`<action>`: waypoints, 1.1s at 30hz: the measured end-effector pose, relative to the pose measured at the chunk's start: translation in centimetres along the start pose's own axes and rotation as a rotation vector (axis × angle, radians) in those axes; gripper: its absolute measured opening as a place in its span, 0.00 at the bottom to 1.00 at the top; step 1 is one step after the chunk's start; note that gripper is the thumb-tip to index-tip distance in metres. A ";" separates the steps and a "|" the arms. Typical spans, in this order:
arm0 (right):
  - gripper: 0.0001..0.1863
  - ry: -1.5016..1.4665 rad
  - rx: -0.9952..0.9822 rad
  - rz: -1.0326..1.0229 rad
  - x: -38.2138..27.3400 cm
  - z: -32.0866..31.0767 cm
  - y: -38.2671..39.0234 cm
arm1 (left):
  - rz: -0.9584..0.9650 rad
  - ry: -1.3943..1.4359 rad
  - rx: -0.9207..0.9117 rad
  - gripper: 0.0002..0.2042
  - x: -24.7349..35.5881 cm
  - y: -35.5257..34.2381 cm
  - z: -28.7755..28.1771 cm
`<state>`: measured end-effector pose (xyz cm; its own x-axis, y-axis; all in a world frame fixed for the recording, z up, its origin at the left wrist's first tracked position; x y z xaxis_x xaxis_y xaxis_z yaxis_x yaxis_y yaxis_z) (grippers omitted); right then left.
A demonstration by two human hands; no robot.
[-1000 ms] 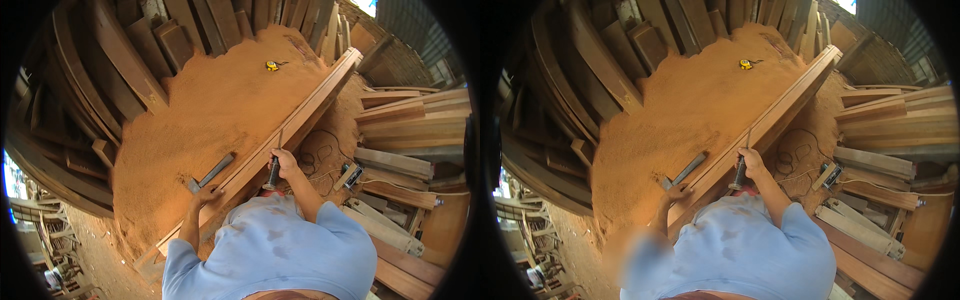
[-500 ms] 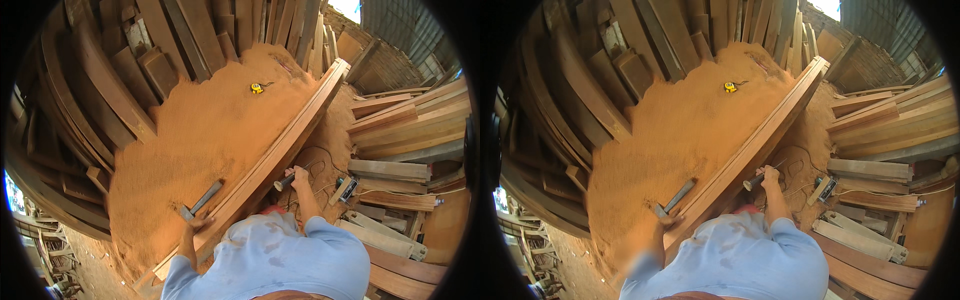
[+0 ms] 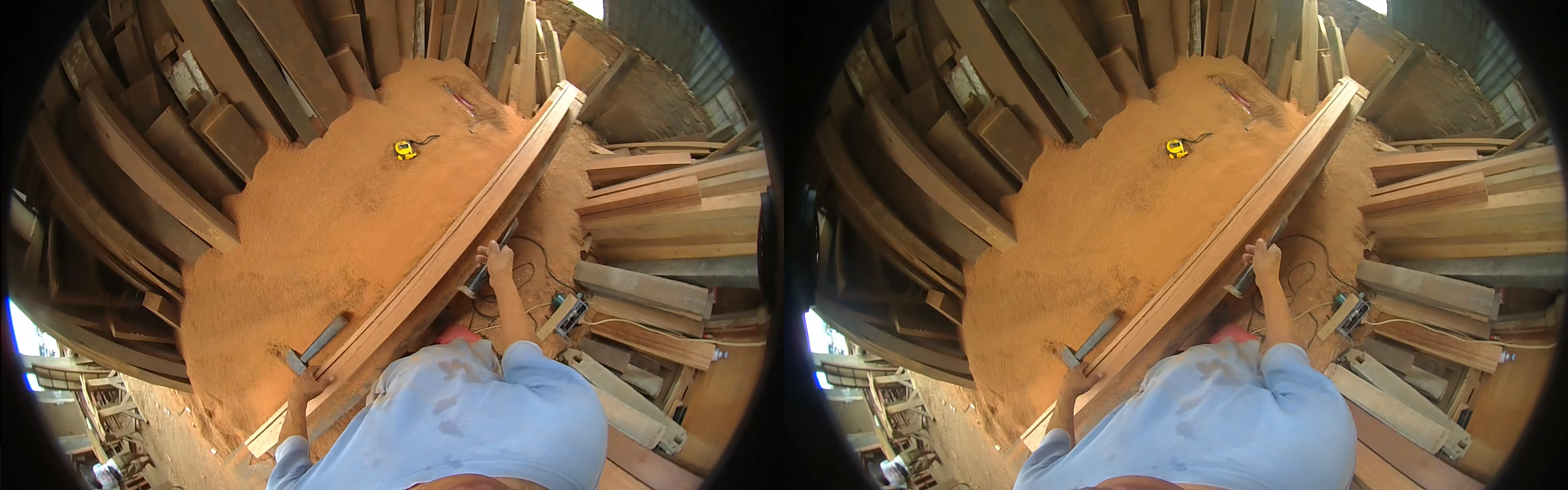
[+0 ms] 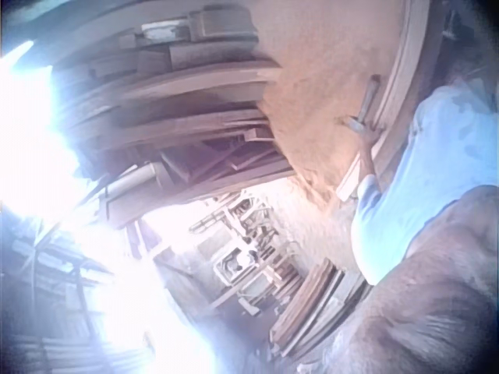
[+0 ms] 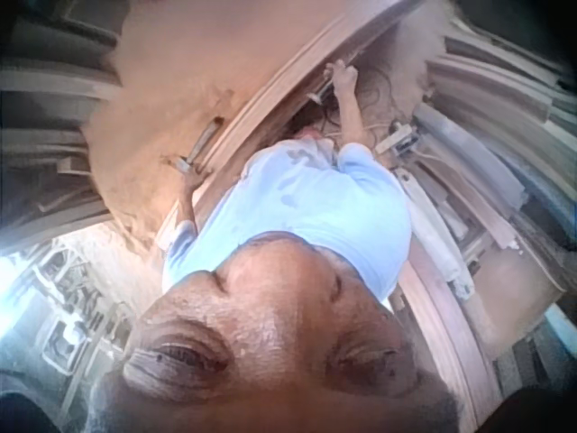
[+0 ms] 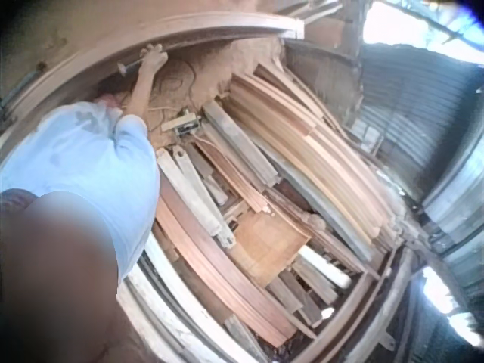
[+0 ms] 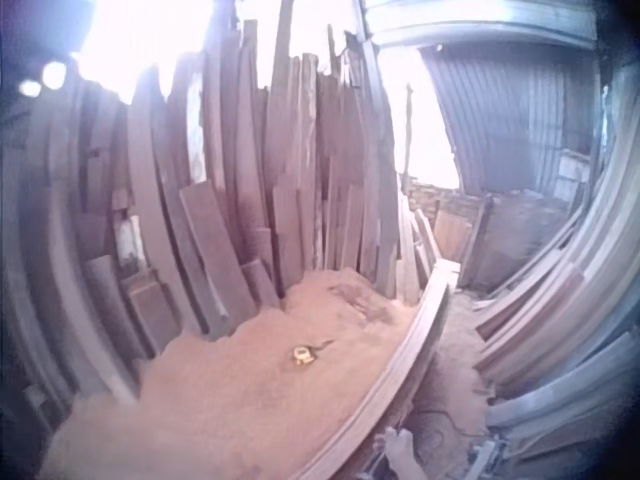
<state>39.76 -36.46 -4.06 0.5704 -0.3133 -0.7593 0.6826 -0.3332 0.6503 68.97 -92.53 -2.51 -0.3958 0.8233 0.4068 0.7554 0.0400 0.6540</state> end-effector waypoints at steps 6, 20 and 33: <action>0.13 0.211 -0.431 -0.055 -6.1 7.7 0.2 | 0.020 0.024 0.028 0.41 -0.4 0.3 0.7; 0.13 1.274 -1.005 -0.060 7.0 24.5 -4.3 | -0.937 1.008 1.574 0.67 -2.7 4.5 12.4; 0.22 1.973 -0.887 -0.695 8.9 23.7 3.9 | -1.122 1.195 1.312 0.69 0.0 2.8 8.1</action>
<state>36.72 -61.61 -7.73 -0.5522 0.8025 -0.2263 0.5576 0.5572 0.6154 75.32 -87.84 -5.78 -0.4963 -0.4910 0.7159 -0.3645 0.8663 0.3415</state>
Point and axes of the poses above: each hand's wrist, its own y-axis away from the middle knuckle, its own z-axis out of the palm, x = y × z, the point moved 5 cm from there along -y, towards the middle knuckle, and after that the axes turned 14 degrees about z, right-handed, at the moved point
